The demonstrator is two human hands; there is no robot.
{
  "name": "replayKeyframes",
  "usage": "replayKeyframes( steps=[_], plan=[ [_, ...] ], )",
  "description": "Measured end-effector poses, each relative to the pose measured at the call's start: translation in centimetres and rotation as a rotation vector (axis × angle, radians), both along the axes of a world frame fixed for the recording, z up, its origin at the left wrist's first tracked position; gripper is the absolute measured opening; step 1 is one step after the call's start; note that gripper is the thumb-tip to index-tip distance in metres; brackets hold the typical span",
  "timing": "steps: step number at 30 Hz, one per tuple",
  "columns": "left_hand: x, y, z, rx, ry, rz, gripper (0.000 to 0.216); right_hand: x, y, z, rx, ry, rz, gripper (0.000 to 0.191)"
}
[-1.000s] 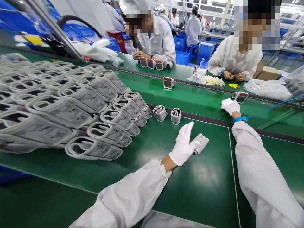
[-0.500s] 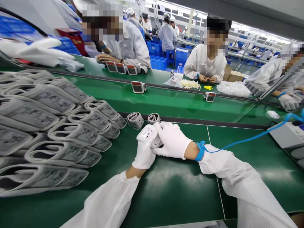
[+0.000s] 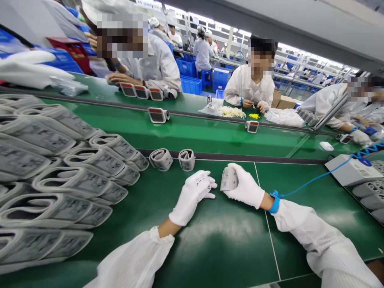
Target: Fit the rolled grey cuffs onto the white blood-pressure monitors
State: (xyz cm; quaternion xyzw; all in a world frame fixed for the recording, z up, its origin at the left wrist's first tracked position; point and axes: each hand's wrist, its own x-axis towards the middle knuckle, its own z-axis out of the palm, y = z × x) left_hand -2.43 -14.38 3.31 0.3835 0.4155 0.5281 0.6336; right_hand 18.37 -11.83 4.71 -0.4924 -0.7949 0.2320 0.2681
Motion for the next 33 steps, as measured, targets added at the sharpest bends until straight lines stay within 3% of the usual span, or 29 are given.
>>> replayKeyframes(
  steps=[3, 7, 11, 19, 23, 27, 30, 33],
  plan=[
    [0.2, 0.0, 0.3, -0.038, -0.045, -0.063, 0.052, -0.5, 0.7, -1.9, 0.215, 0.11, 0.022, 0.072],
    [0.8, -0.1, 0.4, 0.047, 0.09, -0.183, 0.032, -1.4, 0.4, -4.5, 0.407, 0.031, 0.069, 0.087],
    [0.9, -0.2, 0.3, 0.092, 0.092, -0.206, 0.037, -1.7, -0.8, -4.6, 0.518, 0.173, 0.108, 0.098],
    [-0.1, -0.2, -0.3, -0.018, -0.11, -0.242, 0.058, -1.0, -1.3, -2.8, 0.321, 0.317, 0.169, 0.083],
    [-0.2, -0.2, -0.4, -0.062, -0.123, -0.203, 0.061, -0.7, -0.7, -3.0, 0.169, 0.332, 0.223, 0.091],
    [-0.1, -0.3, -0.2, -0.012, -0.104, -0.299, 0.065, -1.0, -1.0, -3.2, -0.06, 0.426, 0.265, 0.103],
    [0.3, -0.8, 0.0, 0.006, -0.018, -0.38, 0.1, -1.1, -1.0, -3.1, -0.148, 0.479, 0.194, 0.111],
    [0.5, -1.4, 0.3, 0.015, 0.077, -0.436, 0.128, -0.8, -0.5, -2.9, -0.099, 0.493, 0.058, 0.096]
  ],
)
